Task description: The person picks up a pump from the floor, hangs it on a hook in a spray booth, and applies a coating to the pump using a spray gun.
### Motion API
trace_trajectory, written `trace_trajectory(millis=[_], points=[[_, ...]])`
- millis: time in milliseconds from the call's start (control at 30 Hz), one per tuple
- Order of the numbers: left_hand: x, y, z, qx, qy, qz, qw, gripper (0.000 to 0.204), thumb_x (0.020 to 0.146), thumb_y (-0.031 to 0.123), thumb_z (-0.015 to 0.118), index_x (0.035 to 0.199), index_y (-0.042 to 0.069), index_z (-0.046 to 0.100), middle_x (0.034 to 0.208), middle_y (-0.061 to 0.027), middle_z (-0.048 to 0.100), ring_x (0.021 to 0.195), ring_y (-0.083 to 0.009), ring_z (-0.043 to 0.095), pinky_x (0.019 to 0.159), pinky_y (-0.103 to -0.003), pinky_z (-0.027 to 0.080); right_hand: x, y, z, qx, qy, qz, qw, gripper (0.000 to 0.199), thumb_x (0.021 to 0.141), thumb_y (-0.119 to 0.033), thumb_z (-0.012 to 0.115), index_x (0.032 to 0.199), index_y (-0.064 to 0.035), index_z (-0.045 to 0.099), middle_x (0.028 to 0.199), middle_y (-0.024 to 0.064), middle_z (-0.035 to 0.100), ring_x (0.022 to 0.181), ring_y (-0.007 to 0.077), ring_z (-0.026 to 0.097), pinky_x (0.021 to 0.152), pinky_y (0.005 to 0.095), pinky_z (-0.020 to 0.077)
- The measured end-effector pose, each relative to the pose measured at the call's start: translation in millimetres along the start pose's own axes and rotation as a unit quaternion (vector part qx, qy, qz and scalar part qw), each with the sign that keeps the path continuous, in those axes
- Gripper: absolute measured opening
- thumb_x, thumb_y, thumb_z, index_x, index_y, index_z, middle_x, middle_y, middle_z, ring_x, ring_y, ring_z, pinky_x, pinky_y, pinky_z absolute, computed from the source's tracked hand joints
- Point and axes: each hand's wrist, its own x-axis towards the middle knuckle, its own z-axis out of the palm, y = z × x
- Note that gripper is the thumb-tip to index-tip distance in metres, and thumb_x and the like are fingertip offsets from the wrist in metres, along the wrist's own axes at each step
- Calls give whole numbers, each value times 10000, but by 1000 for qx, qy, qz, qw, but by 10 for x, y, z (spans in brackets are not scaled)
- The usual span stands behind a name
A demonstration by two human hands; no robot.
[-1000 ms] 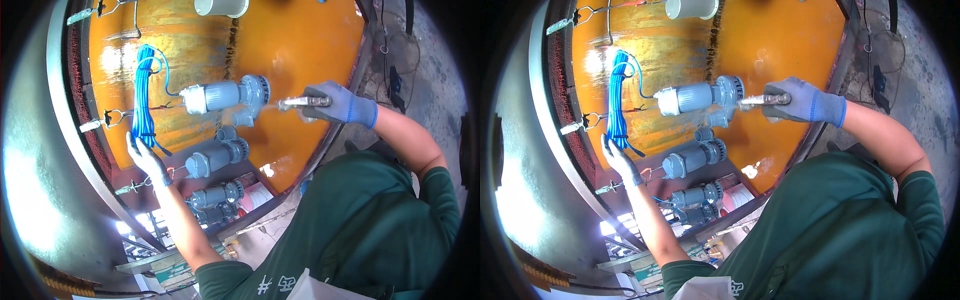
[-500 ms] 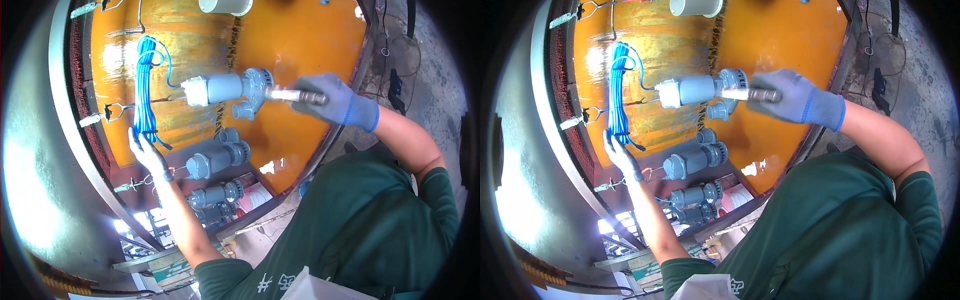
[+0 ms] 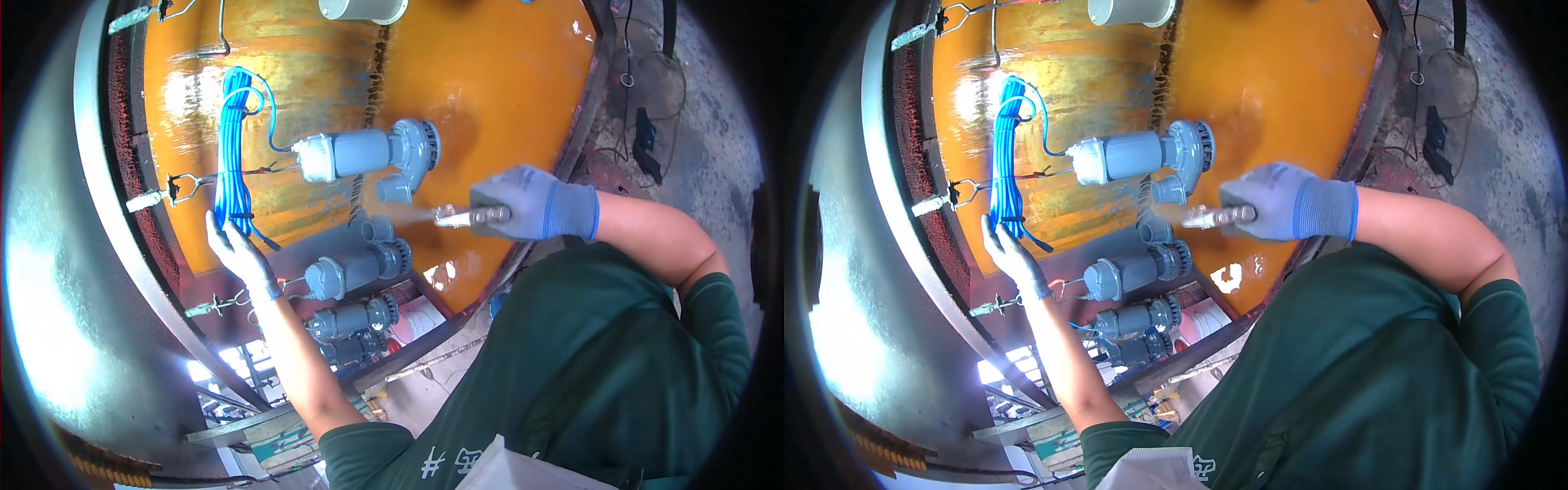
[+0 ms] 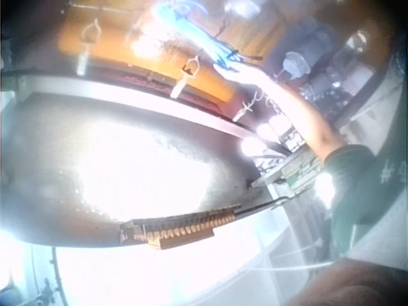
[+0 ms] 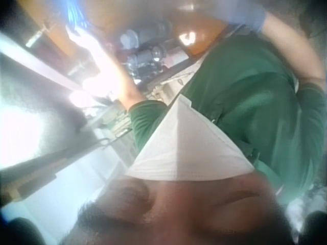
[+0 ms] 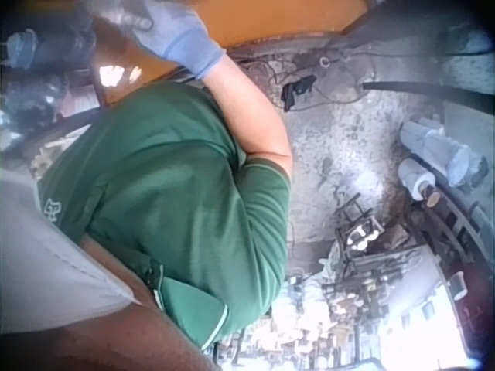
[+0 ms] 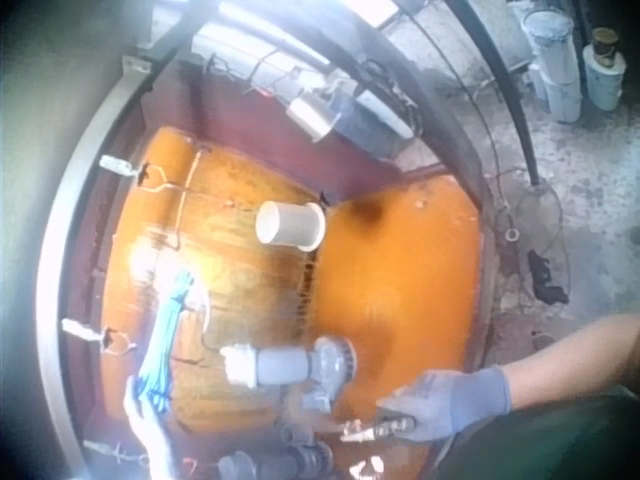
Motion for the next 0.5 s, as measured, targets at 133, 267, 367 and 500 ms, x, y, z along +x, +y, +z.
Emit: trace_trajectory(millis=[133, 267, 367, 500], points=[[-10, -74, -16, 3, 11, 12, 1000, 500, 1103, 247, 489, 1518, -29, 453, 1552, -193, 483, 1407, -296, 480, 1182, -405, 345, -66, 101, 13, -24, -52, 41, 998, 283, 918, -363, 731, 994, -109, 633, 873, 167, 693, 849, 394, 687, 779, 523, 534], [-34, -162, -47, 8, 10, 14, 1000, 502, 1101, 244, 496, 1517, -33, 448, 1553, -197, 480, 1396, -295, 491, 1178, -401, 353, -49, 235, -91, 42, 144, 52, 987, 273, 906, -312, 763, 991, -93, 623, 869, 174, 677, 830, 396, 679, 735, 472, 543], [-54, -154, -31, -7, 12, 14, 1000, 510, 1100, 242, 502, 1522, -36, 435, 1546, -198, 484, 1391, -292, 495, 1174, -400, 359, -87, 261, -121, 47, 184, 108, 976, 261, 905, -294, 763, 990, -93, 620, 863, 182, 678, 836, 397, 680, 726, 450, 543], [-24, -310, -43, -19, 22, 26, 999, 502, 1097, 230, 512, 1511, -44, 442, 1534, -204, 492, 1378, -298, 505, 1168, -404, 367, -173, 130, -129, -21, -59, 97, 993, 295, 923, -367, 727, 1013, -99, 641, 888, 191, 705, 875, 408, 688, 784, 505, 536]])
